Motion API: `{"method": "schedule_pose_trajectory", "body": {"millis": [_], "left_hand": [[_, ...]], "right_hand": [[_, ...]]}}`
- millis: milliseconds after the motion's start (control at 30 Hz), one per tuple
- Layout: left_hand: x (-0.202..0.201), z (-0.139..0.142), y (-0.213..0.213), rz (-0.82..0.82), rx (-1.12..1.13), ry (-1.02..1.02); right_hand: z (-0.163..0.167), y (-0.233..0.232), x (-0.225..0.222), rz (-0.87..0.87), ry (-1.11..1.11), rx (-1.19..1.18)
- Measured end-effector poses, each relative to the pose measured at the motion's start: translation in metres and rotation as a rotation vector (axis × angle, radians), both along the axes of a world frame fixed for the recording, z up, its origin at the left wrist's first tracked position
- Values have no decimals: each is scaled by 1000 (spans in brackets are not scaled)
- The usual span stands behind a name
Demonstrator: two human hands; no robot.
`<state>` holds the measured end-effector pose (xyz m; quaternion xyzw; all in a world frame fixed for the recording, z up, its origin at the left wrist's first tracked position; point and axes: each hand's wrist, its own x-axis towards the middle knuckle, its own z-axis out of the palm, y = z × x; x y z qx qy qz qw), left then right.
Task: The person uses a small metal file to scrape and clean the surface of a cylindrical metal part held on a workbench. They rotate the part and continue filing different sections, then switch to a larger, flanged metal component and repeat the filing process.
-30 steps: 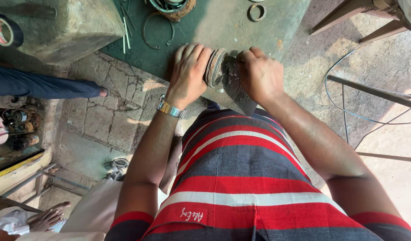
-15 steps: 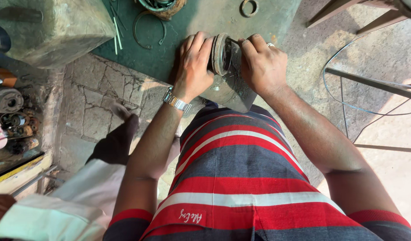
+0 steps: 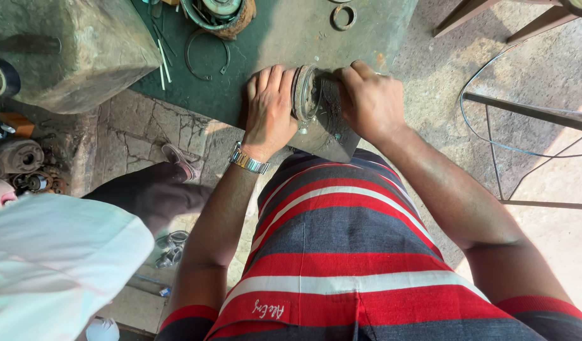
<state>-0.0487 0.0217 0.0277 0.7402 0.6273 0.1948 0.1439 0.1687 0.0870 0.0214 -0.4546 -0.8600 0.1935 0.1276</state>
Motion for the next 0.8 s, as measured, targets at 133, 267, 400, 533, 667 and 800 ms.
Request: {"method": "schedule_pose_trajectory", "body": {"millis": [133, 267, 400, 533, 667, 800], "left_hand": [[0, -2, -3, -4, 22, -3], [-1, -1, -4, -32, 49, -9], [-7, 4, -2, -52, 13, 11], [-14, 0, 5, -67, -86, -3], [-7, -12, 16, 22, 56, 12], [-4, -12, 15, -16, 210, -142]], "right_hand": [[-3, -15, 1, 51, 34, 100], [4, -28, -1, 4, 112, -161], [13, -22, 0, 22, 144, -308], [15, -14, -3, 18, 65, -26], [13, -12, -4, 34, 70, 117], [9, -9, 3, 58, 113, 255]]}}
